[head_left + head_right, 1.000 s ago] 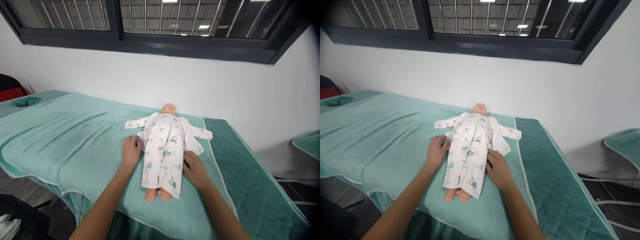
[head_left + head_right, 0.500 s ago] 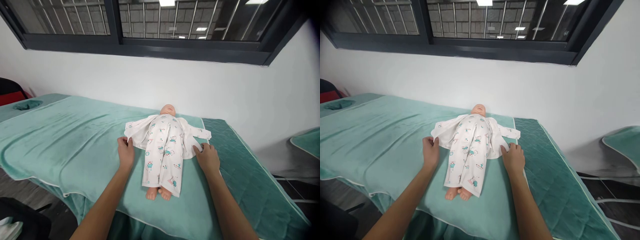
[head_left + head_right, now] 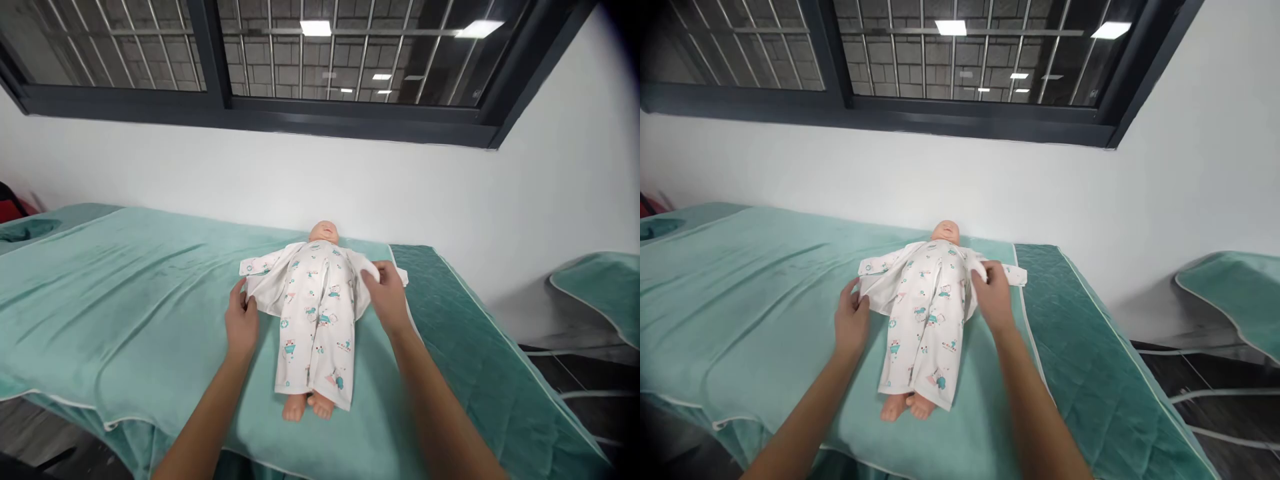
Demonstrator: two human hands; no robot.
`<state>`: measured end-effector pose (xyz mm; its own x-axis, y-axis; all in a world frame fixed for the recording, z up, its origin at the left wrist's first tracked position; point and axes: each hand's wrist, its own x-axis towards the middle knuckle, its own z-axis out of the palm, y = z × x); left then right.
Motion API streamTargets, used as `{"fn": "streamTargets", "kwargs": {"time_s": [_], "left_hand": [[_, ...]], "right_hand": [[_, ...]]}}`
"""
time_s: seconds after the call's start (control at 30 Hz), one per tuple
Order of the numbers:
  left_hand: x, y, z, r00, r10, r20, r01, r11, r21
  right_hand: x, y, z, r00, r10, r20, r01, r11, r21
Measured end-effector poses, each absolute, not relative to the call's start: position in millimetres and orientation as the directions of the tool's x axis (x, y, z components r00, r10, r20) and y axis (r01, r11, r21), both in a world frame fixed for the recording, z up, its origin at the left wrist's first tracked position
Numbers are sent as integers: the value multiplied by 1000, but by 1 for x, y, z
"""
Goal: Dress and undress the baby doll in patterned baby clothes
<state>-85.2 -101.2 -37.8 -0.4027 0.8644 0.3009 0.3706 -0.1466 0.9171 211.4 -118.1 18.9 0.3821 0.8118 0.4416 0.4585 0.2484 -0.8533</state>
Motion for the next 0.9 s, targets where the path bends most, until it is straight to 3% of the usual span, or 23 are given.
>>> {"fn": "streamTargets", "kwargs": {"time_s": [0.03, 0.1, 0.2, 0.27, 0.4, 0.47, 0.5, 0.57, 0.6, 0.67, 0.73, 0.8, 0.9], "left_hand": [[-86, -102, -38, -404, 867, 293, 335, -158, 929], [-86, -103, -37, -418, 870, 262, 239, -172, 956], [-87, -98, -34, -459, 865, 204, 153, -149, 977], [-87, -88, -28, -491, 859, 146, 102, -110, 989], [-81, -63, -4, -435, 899, -40, -166, -37, 985], [-73, -62, 12, -388, 921, 36, -164, -108, 981], [-67, -66, 21, -349, 926, 144, -90, -186, 978], [-54, -81, 35, -144, 916, 375, 143, -355, 924], [-48, -90, 40, 67, 894, 442, 240, -445, 863], [-37, -102, 46, 542, 716, 440, 314, -658, 684], [-32, -102, 49, 711, 598, 369, 312, -739, 597], [-32, -86, 52, 619, 690, 375, 349, -669, 656], [-29, -41, 58, 247, 900, 359, 409, -432, 803]], "right_hand": [[201, -120, 31, 180, 857, 482, 474, 354, -806], [187, -130, 49, -231, 878, 420, 531, 475, -701], [183, -149, 59, -382, 869, 315, 573, 490, -657], [186, -158, 61, -372, 890, 264, 542, 439, -717], [191, -151, 70, -397, 905, 152, 441, 333, -833], [193, -133, 72, -346, 925, 157, 410, 299, -861], [194, -120, 71, -285, 942, 177, 394, 283, -874], [195, -90, 67, -101, 967, 234, 395, 254, -883], [195, -73, 64, 2, 963, 268, 431, 241, -870], [193, -41, 57, 164, 926, 340, 553, 199, -809], [187, -16, 50, 231, 896, 379, 664, 139, -734], [181, -1, 44, 239, 901, 363, 702, 98, -705], [176, 5, 39, 215, 930, 299, 664, 85, -743]]}}
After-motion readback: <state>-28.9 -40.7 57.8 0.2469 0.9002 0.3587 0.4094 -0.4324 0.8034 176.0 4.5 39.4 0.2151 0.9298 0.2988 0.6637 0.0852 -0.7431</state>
